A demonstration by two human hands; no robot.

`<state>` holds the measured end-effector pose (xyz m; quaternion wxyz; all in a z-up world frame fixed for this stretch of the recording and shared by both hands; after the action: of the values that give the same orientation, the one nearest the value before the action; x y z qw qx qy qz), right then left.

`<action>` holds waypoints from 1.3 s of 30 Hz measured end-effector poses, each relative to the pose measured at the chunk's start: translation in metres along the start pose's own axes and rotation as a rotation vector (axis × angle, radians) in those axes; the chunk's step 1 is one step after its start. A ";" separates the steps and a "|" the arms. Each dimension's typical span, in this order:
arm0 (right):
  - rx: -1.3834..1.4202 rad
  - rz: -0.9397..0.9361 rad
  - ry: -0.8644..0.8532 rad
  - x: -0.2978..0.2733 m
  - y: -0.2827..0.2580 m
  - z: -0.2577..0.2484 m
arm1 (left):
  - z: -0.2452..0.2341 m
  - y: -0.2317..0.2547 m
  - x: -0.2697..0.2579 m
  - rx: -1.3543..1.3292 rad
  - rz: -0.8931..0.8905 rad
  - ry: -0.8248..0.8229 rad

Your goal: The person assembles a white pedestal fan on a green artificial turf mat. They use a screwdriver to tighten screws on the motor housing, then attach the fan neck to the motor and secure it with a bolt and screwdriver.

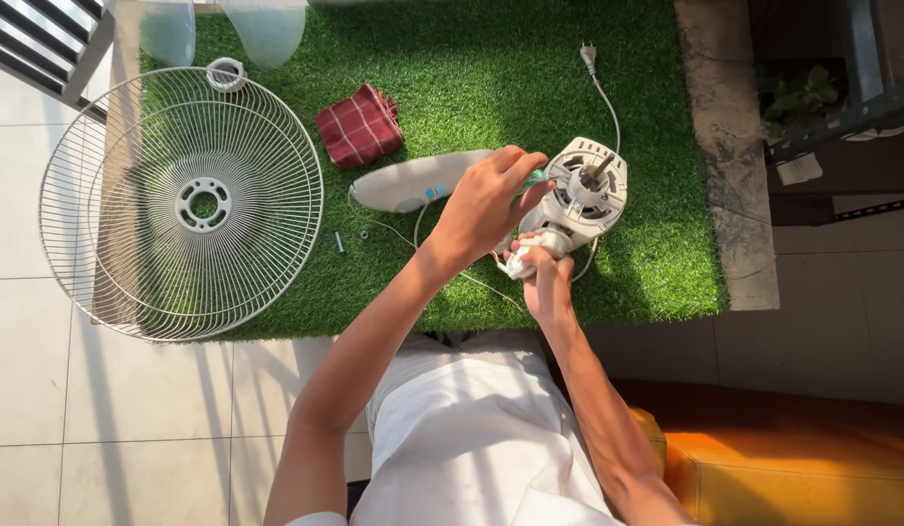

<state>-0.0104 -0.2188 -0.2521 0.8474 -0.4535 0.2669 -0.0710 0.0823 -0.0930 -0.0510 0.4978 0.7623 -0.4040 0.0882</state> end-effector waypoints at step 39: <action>-0.276 0.005 -0.369 0.018 -0.045 -0.037 | -0.003 0.017 0.076 -0.009 0.344 -0.413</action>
<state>-0.0083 -0.2786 -0.2391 0.8121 -0.5696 0.1157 0.0524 0.1213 -0.1335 0.0034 0.3858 0.6819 -0.6212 0.0123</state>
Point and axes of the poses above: each hand's wrist, its own x-axis towards the middle knuckle, its own z-axis out of the palm, y = z × x, the point moved 3 cm from there along x, towards the middle knuckle, and after that the axes turned 10 degrees about -x, right-handed, at the moved point
